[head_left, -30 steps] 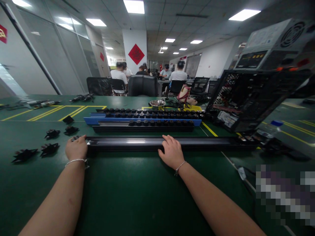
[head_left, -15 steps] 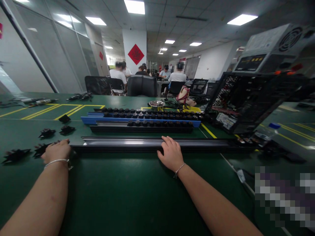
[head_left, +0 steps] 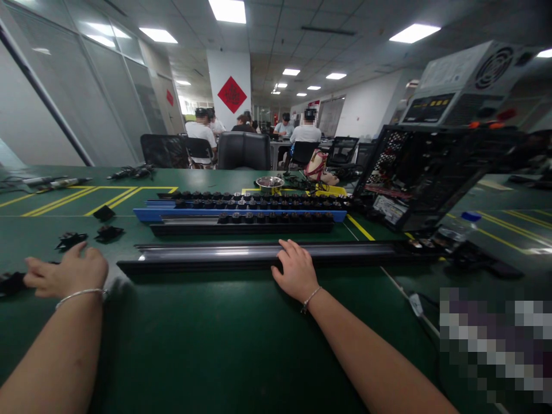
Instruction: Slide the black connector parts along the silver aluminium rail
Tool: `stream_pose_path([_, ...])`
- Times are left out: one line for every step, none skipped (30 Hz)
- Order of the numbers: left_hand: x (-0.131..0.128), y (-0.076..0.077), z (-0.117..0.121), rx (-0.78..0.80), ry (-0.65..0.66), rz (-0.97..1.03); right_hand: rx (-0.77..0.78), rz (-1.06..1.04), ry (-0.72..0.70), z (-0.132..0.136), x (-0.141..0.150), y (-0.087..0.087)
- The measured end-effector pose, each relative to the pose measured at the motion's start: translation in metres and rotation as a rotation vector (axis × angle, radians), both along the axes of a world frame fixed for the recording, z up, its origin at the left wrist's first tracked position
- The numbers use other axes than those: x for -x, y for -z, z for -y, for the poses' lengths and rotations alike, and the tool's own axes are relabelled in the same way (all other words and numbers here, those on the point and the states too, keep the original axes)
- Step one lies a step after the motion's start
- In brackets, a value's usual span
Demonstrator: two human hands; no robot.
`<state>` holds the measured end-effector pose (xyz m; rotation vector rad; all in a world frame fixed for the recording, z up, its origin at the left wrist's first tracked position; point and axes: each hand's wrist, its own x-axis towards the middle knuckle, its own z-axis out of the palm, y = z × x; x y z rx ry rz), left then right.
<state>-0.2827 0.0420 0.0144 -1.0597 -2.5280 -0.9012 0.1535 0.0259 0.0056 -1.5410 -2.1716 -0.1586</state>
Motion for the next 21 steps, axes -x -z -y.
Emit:
stream_pose_path([-0.007,-0.005,-0.001,-0.102,-0.077,0.121,0.0,-0.002,-0.001,0.0,0.0,0.0])
stream_pose_path([-0.015,-0.01,-0.002,-0.21,-0.078,0.146,-0.001,-0.005,-0.003,0.0,0.0,0.0])
stream_pose_path([-0.023,-0.015,-0.005,-0.295,-0.026,0.119,-0.002,-0.007,-0.004,0.0,-0.001,0.0])
stream_pose_path([-0.031,-0.021,-0.008,-0.344,0.062,0.082,-0.004,-0.01,-0.006,0.0,-0.001,0.0])
stream_pose_path([-0.04,-0.026,-0.011,-0.348,0.175,0.054,-0.005,-0.014,-0.008,0.0,-0.001,0.0])
stream_pose_path([-0.049,-0.031,-0.013,-0.316,0.296,0.01,-0.005,-0.02,-0.011,0.0,-0.002,0.0])
stream_pose_path([-0.06,-0.034,-0.015,-0.296,0.374,-0.025,-0.005,-0.029,-0.017,0.0,-0.002,-0.001])
stream_pose_path([-0.073,-0.037,-0.016,-0.275,0.445,-0.05,-0.005,-0.041,-0.025,0.0,-0.003,-0.001])
stream_pose_path([-0.087,-0.038,-0.015,-0.268,0.513,-0.074,-0.005,-0.055,-0.035,-0.001,-0.004,-0.002])
stream_pose_path([-0.103,-0.037,-0.014,-0.259,0.585,-0.104,-0.005,-0.071,-0.044,-0.003,-0.006,-0.003])
stream_pose_path([-0.12,-0.035,-0.011,-0.239,0.667,-0.131,-0.007,-0.085,-0.051,-0.005,-0.009,-0.004])
stream_pose_path([-0.136,-0.031,-0.008,-0.22,0.746,-0.155,-0.012,-0.1,-0.047,-0.007,-0.013,-0.005])
stream_pose_path([-0.152,-0.026,-0.004,-0.208,0.815,-0.187,-0.028,-0.112,-0.024,-0.011,-0.018,-0.006])
stream_pose_path([-0.166,-0.02,-0.001,-0.166,0.88,-0.228,-0.05,-0.119,0.005,-0.015,-0.026,-0.007])
stream_pose_path([-0.178,-0.014,0.002,-0.113,0.929,-0.268,-0.082,-0.129,0.052,-0.019,-0.035,-0.007])
stream_pose_path([-0.188,-0.008,0.005,-0.056,0.961,-0.301,-0.12,-0.145,0.119,-0.023,-0.046,-0.008])
stream_pose_path([-0.194,-0.003,0.007,0.009,0.992,-0.326,-0.164,-0.167,0.205,-0.027,-0.059,-0.008])
stream_pose_path([-0.198,0.002,0.009,0.077,1.014,-0.352,-0.2,-0.186,0.287,-0.031,-0.074,-0.008])
stream_pose_path([-0.2,0.005,0.01,0.137,1.029,-0.379,-0.234,-0.21,0.381,-0.034,-0.089,-0.008])
stream_pose_path([-0.2,0.007,0.01,0.186,1.04,-0.403,-0.261,-0.233,0.477,-0.036,-0.105,-0.008])
stream_pose_path([-0.199,0.009,0.011,0.221,1.046,-0.422,-0.285,-0.263,0.575,-0.037,-0.121,-0.007])
